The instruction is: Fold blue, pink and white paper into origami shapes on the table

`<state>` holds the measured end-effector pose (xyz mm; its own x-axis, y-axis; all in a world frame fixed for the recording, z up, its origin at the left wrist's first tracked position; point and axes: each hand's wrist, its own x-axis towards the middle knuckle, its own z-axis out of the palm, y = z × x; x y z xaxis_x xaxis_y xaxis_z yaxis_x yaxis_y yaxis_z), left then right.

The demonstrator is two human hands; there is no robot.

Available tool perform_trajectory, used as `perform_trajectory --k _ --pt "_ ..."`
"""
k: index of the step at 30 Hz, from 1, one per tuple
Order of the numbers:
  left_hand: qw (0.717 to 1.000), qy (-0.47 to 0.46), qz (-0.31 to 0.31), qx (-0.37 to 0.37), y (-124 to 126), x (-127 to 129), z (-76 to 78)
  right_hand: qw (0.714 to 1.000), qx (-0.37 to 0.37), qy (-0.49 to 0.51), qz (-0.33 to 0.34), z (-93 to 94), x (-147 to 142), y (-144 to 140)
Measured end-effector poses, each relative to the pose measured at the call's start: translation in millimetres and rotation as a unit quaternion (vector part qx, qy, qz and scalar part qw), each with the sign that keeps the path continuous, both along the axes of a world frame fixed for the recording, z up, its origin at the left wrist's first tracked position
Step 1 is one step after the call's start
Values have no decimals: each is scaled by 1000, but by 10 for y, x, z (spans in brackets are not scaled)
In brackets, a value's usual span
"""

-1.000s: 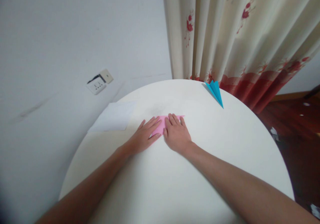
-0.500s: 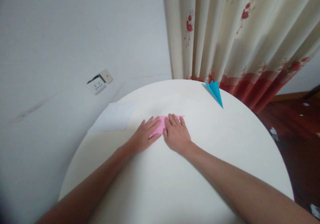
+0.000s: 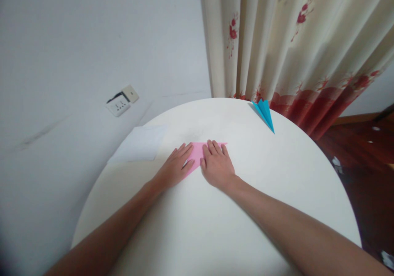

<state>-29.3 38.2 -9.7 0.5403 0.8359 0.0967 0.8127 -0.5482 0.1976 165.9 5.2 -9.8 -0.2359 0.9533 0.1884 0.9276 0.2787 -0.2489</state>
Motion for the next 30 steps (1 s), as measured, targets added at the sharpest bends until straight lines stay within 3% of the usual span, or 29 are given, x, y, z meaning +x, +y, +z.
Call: perform_trajectory --k 9,17,30 --pt "1000 -14 -2 3 9 19 14 1000 2 10 2 2 -6 -1" --pt "996 13 -87 -12 -69 29 66 1000 10 21 1 1 -10 8" --pt "998 -15 -30 44 -6 -3 42 999 37 38 3 29 -8 2"
